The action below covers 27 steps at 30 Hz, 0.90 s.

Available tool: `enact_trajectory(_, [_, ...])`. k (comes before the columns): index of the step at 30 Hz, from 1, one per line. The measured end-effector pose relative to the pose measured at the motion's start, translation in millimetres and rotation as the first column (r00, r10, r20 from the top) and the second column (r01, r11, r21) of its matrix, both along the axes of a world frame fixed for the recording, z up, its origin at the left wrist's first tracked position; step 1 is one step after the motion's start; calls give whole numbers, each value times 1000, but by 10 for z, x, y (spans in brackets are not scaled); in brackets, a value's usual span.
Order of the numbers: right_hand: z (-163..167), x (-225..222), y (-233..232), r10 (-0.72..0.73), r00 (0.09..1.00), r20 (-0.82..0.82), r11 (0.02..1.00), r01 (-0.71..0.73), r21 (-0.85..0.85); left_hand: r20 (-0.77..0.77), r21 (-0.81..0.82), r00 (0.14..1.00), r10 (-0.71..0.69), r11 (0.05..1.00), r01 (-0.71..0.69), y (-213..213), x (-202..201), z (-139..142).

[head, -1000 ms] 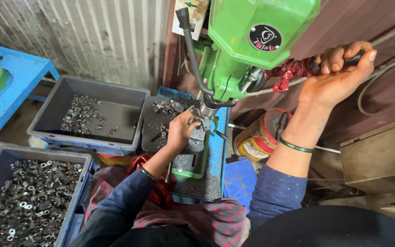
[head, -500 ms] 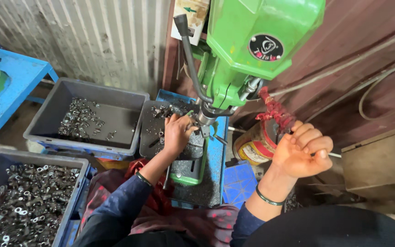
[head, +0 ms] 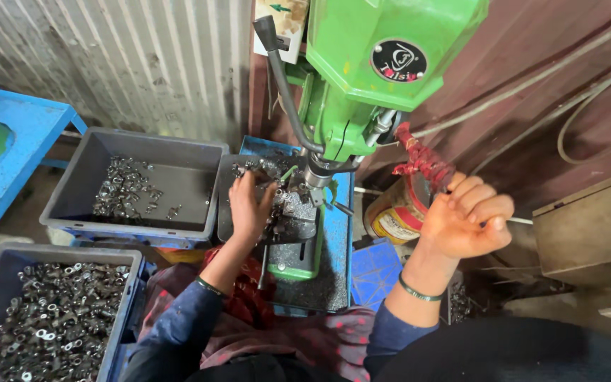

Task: The person drills holes in small dark metal fittings using a bench drill press. They take a part from a bin, seat it in the jig under the bit, pull the drill lever down to drill, then move the finished part into a nearby tray, repeating the cycle continuously.

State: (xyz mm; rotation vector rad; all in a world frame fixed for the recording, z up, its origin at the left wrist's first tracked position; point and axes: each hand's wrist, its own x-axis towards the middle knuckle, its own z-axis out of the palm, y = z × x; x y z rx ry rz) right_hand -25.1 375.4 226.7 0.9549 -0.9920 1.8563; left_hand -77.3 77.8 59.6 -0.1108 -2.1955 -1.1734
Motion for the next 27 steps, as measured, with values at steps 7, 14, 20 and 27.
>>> enact_trajectory(7, [743,-554,315,-45,988,145,999,42,28,125,-144,985,-120,980,138,206,-132,-18])
enact_trajectory(14, [1052,-874,401,24,966,256,1000,-24,-6,147,-43,988,-54,997,61,265,-52,39])
enact_trajectory(20, [1032,-829,370,47,962,267,999,-40,-33,-35,147,982,-183,971,186,222,94,43])
enact_trajectory(27, [1025,-784,343,31,965,260,999,-24,-33,183,345,960,-211,928,138,355,211,-80])
